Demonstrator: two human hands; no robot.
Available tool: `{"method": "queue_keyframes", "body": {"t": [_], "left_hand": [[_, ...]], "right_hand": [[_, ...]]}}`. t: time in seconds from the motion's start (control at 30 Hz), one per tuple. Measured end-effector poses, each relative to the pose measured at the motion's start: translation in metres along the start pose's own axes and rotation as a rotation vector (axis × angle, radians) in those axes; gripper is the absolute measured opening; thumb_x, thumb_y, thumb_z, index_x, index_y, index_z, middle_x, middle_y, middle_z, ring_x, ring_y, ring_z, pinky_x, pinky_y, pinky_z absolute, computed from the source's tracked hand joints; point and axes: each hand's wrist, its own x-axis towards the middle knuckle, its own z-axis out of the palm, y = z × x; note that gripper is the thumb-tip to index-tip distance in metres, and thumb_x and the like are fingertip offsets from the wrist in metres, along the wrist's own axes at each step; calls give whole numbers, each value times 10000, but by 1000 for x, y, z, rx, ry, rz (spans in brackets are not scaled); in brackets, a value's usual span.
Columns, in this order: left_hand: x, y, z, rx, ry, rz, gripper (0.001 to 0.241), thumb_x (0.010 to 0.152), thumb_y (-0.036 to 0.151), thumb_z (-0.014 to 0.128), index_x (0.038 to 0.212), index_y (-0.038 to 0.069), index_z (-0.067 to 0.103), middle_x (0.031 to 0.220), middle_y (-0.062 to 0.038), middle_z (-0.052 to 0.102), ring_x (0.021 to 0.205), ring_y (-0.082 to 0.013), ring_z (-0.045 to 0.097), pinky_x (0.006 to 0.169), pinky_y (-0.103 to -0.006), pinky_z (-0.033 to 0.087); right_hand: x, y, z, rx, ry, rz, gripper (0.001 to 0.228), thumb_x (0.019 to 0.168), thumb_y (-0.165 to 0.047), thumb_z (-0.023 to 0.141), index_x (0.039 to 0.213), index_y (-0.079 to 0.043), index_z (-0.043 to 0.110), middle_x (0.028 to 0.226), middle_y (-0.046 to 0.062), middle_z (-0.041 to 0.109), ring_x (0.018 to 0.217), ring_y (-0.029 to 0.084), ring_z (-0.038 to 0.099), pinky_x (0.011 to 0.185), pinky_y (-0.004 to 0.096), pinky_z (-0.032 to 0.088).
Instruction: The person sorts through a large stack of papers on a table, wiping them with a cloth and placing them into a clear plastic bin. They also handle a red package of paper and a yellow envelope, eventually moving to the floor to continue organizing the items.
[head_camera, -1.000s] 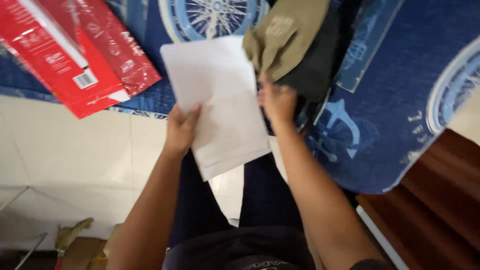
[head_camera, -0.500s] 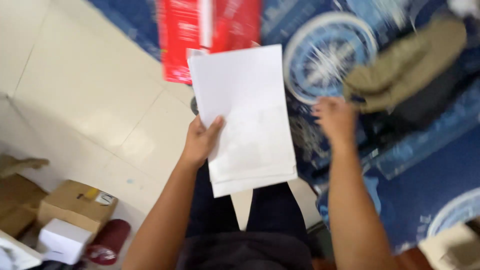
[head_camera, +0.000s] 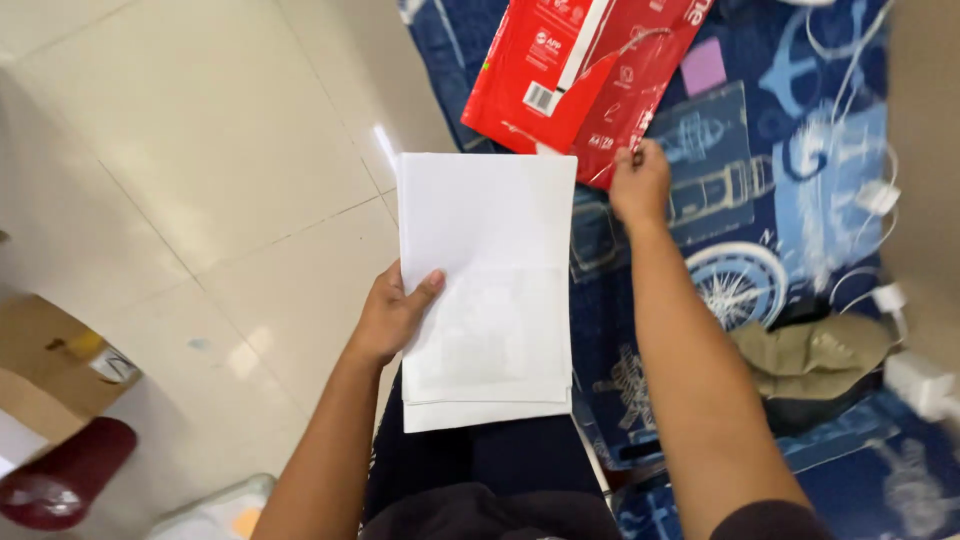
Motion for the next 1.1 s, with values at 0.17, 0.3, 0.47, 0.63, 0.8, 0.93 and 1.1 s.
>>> {"method": "queue_keyframes", "body": {"t": [0.17,0.3,0.47,0.63,0.8,0.93,1.1], "left_hand": [[21,-6,-13,20,46,112,486,963,310,684,1290,-47,642,1151,-129,756,1023,-172,679,925,-325,555],[35,18,2,-35,74,87,422,962,273,679,1251,-32,652,1114,-96,764,996,-156,681,908,-318,549],[49,5,53,-200,135,83,354,964,242,671,1193,-28,676,1058,-87,781,941,-156,690,873,-321,562],[64,38,90,-156,126,155,313,979,225,646,1190,-5,674,1031,-114,782,919,-171,718,848,-325,567],[94,40,93,-61,170,262,316,980,211,638,1208,-6,662,1034,-138,779,920,-193,747,843,-333,573],[116,32,102,-173,168,303,318,968,194,640,1222,5,667,1053,-120,791,933,-183,739,847,-328,572],[132,-7,152,-293,208,426,321,971,177,653,1235,-4,671,1088,-98,782,951,-149,717,853,-311,578]], "right_hand": [[75,-31,13,-73,23,-76,86,996,-89,660,1036,-14,675,896,83,707,778,182,663,730,353,531],[141,-30,25,90,-37,-69,112,1000,-84,665,1074,-7,697,890,36,701,797,122,638,747,297,534],[176,-62,23,204,-98,-3,136,1010,-123,696,1092,-16,712,883,0,675,764,89,578,698,252,500],[155,-69,12,362,-387,30,530,854,-89,801,1287,-27,502,1128,58,698,971,115,700,811,260,605],[163,-43,15,389,-423,-147,609,877,-70,822,1347,-1,441,1244,130,655,1098,174,671,958,298,576],[185,-20,22,453,-474,-205,453,981,-75,718,1372,6,504,1328,128,662,1194,171,650,1040,309,521],[189,-18,9,563,-542,-145,390,957,-70,683,1312,-19,530,1245,98,682,1102,163,662,970,309,537]]}}
